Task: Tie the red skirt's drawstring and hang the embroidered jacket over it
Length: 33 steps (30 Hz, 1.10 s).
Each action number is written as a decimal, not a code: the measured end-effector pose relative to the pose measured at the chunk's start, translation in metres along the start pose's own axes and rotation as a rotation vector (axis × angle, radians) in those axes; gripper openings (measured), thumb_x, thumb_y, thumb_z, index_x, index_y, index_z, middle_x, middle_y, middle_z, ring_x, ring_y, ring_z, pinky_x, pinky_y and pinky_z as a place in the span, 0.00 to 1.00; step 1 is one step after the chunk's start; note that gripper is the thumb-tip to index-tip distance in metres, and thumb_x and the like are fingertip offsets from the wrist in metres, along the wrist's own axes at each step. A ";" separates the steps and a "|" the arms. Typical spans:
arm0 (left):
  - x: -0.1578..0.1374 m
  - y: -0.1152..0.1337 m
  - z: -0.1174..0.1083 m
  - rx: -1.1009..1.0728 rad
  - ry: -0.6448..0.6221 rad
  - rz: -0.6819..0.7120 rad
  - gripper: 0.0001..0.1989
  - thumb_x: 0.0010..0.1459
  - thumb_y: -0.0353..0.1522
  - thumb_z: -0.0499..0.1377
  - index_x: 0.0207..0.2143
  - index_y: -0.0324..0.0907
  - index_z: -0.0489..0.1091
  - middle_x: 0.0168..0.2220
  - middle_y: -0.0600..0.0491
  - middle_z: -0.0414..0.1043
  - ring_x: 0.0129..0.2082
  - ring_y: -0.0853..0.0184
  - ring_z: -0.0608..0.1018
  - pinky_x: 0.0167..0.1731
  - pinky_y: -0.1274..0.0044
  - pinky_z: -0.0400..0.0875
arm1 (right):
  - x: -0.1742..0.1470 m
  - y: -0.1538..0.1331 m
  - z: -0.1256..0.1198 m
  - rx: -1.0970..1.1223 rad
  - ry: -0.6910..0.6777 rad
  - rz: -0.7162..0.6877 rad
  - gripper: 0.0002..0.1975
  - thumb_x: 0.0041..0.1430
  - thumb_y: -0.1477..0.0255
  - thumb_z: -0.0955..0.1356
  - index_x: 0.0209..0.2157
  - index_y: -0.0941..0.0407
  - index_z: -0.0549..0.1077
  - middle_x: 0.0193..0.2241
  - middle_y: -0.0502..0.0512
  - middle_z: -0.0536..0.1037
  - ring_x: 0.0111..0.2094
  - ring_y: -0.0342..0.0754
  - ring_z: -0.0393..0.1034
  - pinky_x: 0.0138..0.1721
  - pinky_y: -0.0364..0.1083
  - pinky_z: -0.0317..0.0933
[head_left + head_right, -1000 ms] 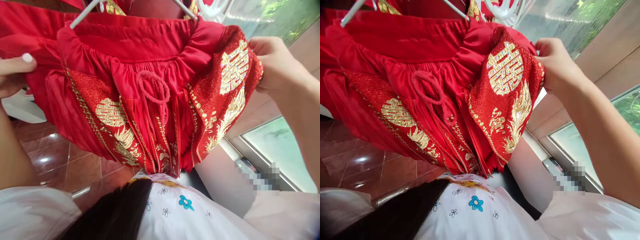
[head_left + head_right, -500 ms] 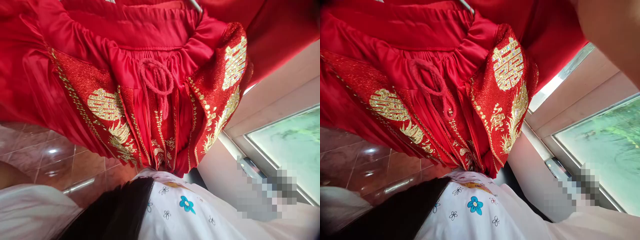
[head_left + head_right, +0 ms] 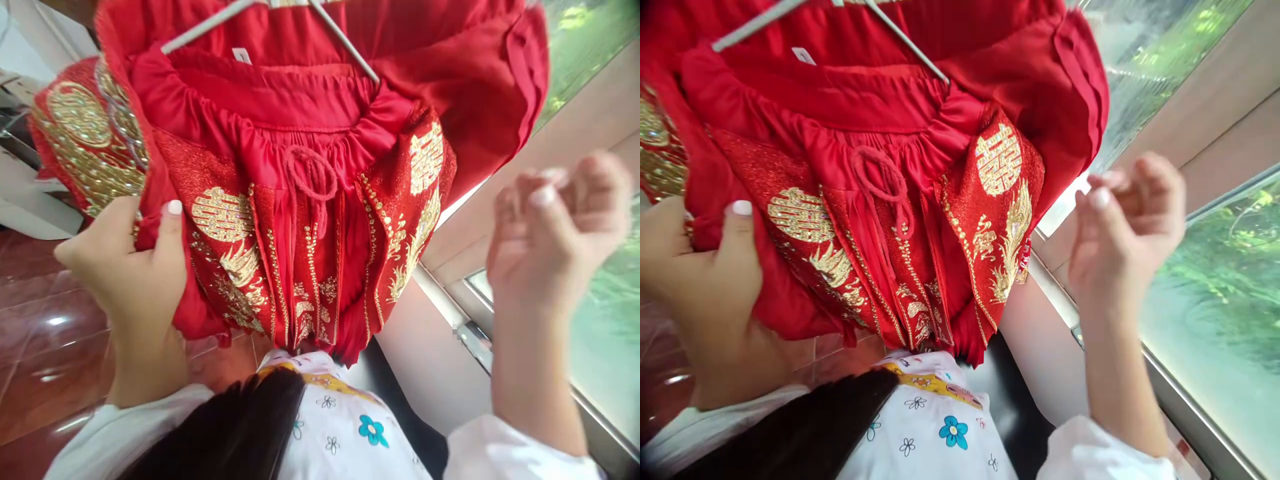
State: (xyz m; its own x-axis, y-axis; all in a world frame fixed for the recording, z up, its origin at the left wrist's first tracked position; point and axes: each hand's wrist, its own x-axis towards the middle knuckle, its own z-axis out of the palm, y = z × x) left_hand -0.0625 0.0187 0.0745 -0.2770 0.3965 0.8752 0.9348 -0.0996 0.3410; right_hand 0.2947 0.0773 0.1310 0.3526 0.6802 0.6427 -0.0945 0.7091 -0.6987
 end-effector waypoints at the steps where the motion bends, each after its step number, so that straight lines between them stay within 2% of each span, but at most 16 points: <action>1: 0.000 0.002 0.002 -0.017 0.019 -0.011 0.18 0.52 0.34 0.57 0.19 0.36 0.51 0.19 0.59 0.47 0.21 0.78 0.50 0.27 0.80 0.40 | -0.012 0.004 0.000 0.063 -0.024 0.025 0.18 0.41 0.78 0.74 0.36 0.51 0.74 0.29 0.45 0.71 0.35 0.37 0.70 0.35 0.37 0.68; 5: -0.001 0.006 0.007 -0.031 0.042 -0.031 0.16 0.55 0.34 0.56 0.20 0.36 0.56 0.19 0.60 0.50 0.20 0.78 0.52 0.26 0.81 0.43 | -0.037 0.013 -0.005 0.155 -0.029 0.122 0.18 0.41 0.80 0.74 0.37 0.53 0.75 0.29 0.46 0.72 0.35 0.38 0.70 0.33 0.36 0.69; 9: 0.000 0.002 0.006 -0.002 0.008 -0.018 0.15 0.54 0.33 0.57 0.19 0.37 0.58 0.18 0.61 0.50 0.19 0.78 0.52 0.24 0.81 0.44 | -0.037 0.012 -0.001 0.157 -0.037 0.145 0.19 0.40 0.80 0.74 0.37 0.52 0.75 0.27 0.45 0.72 0.33 0.38 0.70 0.32 0.36 0.69; 13: -0.002 -0.001 0.003 -0.014 -0.019 -0.070 0.15 0.54 0.33 0.57 0.19 0.38 0.57 0.18 0.61 0.50 0.20 0.77 0.52 0.23 0.80 0.46 | -0.035 0.011 0.006 0.156 -0.043 0.168 0.18 0.39 0.78 0.75 0.36 0.52 0.76 0.26 0.45 0.71 0.33 0.38 0.70 0.32 0.37 0.69; 18: -0.004 0.000 0.002 -0.046 -0.030 -0.104 0.15 0.55 0.34 0.56 0.20 0.38 0.58 0.18 0.60 0.52 0.20 0.77 0.53 0.24 0.79 0.47 | -0.037 0.015 0.010 0.164 -0.042 0.176 0.16 0.39 0.76 0.76 0.35 0.52 0.76 0.24 0.45 0.69 0.30 0.37 0.69 0.30 0.36 0.68; 26: -0.003 -0.004 0.004 -0.058 -0.059 -0.111 0.15 0.56 0.35 0.56 0.20 0.39 0.59 0.19 0.59 0.57 0.21 0.76 0.54 0.24 0.79 0.50 | -0.043 0.014 0.011 0.168 -0.059 0.151 0.16 0.42 0.77 0.75 0.36 0.54 0.75 0.26 0.47 0.74 0.32 0.40 0.72 0.33 0.36 0.69; 33: -0.003 -0.004 0.005 -0.113 -0.032 -0.089 0.15 0.55 0.33 0.57 0.19 0.39 0.57 0.19 0.59 0.55 0.21 0.76 0.55 0.24 0.79 0.51 | -0.045 0.015 0.010 0.119 -0.041 0.153 0.16 0.41 0.74 0.75 0.36 0.52 0.75 0.25 0.47 0.74 0.30 0.40 0.72 0.31 0.36 0.69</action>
State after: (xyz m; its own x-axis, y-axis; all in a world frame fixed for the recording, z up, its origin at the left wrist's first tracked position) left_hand -0.0646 0.0222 0.0690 -0.3484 0.4372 0.8291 0.8754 -0.1645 0.4546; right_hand 0.2681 0.0589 0.0944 0.2874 0.7869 0.5460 -0.2546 0.6123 -0.7485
